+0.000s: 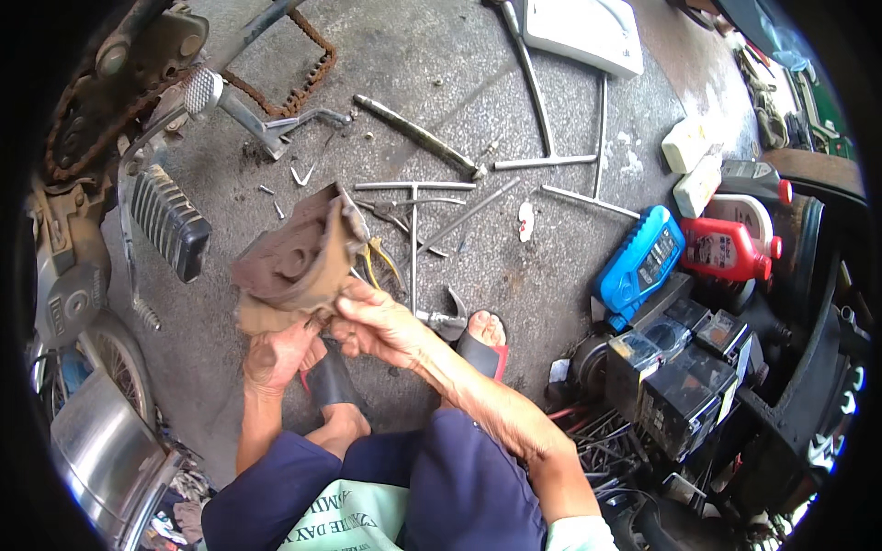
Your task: The person works on a motorcycle engine, removing and handling a chain and sprocket. They use a wrench and other tools to adjust components near the electric starter. The person also picks up and places a plastic tray with small parts.
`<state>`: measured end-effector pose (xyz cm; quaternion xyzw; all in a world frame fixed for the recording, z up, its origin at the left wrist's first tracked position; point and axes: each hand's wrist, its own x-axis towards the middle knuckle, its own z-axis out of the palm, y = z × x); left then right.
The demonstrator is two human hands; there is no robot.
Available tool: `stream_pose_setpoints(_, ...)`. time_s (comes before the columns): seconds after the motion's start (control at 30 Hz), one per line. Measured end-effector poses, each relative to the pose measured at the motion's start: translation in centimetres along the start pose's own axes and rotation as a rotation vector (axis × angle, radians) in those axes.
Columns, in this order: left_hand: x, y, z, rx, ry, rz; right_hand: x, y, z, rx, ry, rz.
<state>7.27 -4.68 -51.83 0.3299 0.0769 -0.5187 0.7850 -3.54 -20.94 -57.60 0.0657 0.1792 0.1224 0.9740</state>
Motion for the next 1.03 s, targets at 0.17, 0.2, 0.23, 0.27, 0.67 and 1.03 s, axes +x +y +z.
stream_pose_setpoints(0.17,-1.4,-1.7,-2.7,0.222,0.215,-0.258,0.8,2.6,-0.2,-0.228,0.12,0.088)
stream_pose_setpoints(0.2,-1.5,-1.8,-2.9,0.172,0.224,-0.234,1.0,2.7,0.0,-0.254,0.124,0.079)
stream_pose_setpoints(0.23,-1.5,-2.0,-3.1,0.12,0.232,-0.211,0.9,2.7,0.1,-0.349,0.156,0.071)
stream_pose_setpoints(0.27,-1.5,-2.2,-3.4,0.069,0.238,-0.189,0.9,2.6,0.2,-0.443,0.188,0.062)
stream_pose_setpoints(0.67,-1.1,0.3,-3.6,0.214,0.291,0.046,-9.4,-8.6,0.6,-1.154,0.86,-0.56)
stream_pose_setpoints(1.03,1.0,-0.8,-5.1,0.214,0.206,-0.181,-21.2,2.0,-4.8,-1.575,1.563,-0.955)
